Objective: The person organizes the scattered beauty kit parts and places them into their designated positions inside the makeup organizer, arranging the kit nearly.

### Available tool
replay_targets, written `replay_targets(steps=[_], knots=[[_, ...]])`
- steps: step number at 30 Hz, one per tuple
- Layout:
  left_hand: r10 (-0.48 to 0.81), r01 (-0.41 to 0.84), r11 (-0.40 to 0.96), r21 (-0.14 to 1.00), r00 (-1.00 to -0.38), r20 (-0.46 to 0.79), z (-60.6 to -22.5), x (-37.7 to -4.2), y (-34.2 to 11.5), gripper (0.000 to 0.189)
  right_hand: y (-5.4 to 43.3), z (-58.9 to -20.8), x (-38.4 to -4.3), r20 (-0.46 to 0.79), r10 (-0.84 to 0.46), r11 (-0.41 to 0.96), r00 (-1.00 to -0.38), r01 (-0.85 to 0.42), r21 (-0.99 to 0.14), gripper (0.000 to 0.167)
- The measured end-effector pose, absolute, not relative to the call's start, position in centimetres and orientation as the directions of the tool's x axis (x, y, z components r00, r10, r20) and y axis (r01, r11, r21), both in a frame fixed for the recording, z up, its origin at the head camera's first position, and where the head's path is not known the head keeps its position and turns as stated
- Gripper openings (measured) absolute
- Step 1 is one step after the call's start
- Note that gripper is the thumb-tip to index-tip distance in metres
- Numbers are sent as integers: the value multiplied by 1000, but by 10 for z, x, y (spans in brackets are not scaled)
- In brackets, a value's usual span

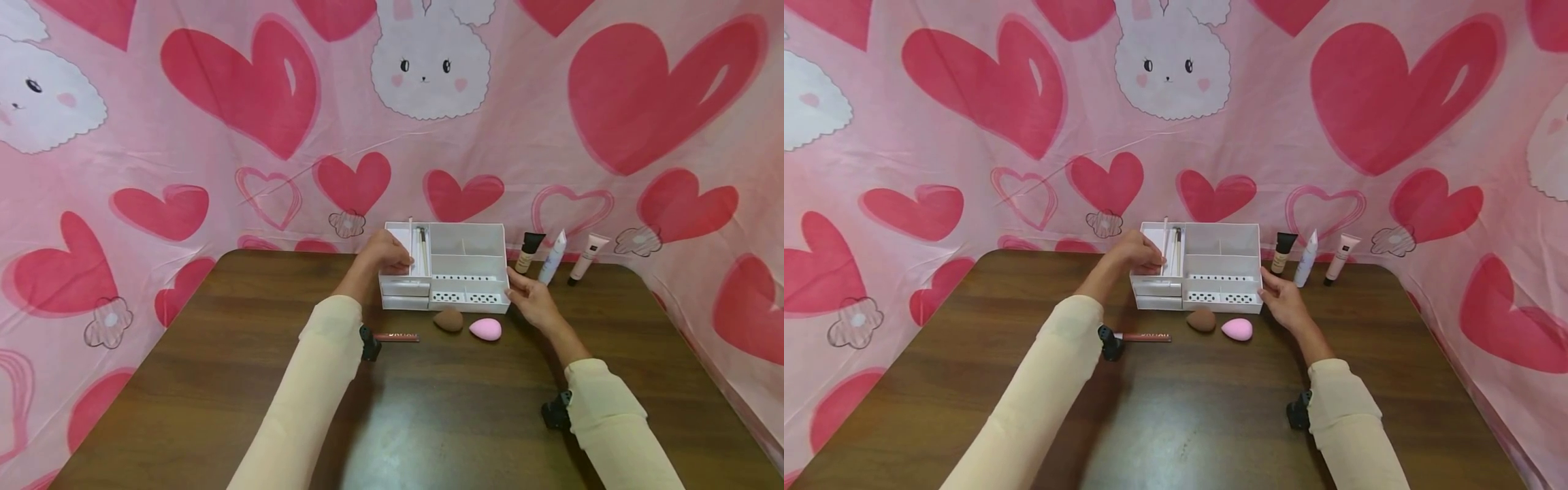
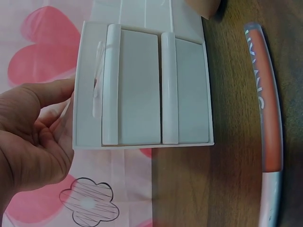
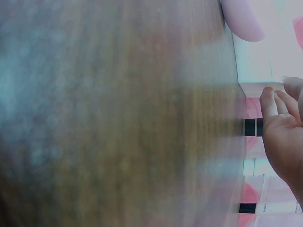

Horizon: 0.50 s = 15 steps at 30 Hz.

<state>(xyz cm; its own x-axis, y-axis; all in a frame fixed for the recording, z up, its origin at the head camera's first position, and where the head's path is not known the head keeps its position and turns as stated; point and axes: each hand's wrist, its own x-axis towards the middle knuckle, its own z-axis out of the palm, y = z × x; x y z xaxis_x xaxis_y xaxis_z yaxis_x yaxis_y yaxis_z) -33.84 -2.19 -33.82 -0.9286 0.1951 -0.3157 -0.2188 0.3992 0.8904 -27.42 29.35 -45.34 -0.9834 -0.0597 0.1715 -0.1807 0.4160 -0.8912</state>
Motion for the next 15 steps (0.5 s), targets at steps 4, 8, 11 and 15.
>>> replay_targets(steps=[4,8,11,15], knots=[[197,-218,422,880,-925,-324,-336,-338,-20,22,294,-453,-274,187,-59,402,-981,-194,-895,54],[203,-217,438,872,-921,-331,-335,-338,-20,24,294,-453,-274,192,-60,421,-980,-199,-885,53],[205,-233,437,869,-915,-348,-335,-338,-19,21,294,-453,-274,181,-59,449,-982,-188,-874,54],[205,-244,439,864,-910,-361,-335,-340,-19,16,295,-452,-274,171,-57,466,-984,-178,-867,54]])
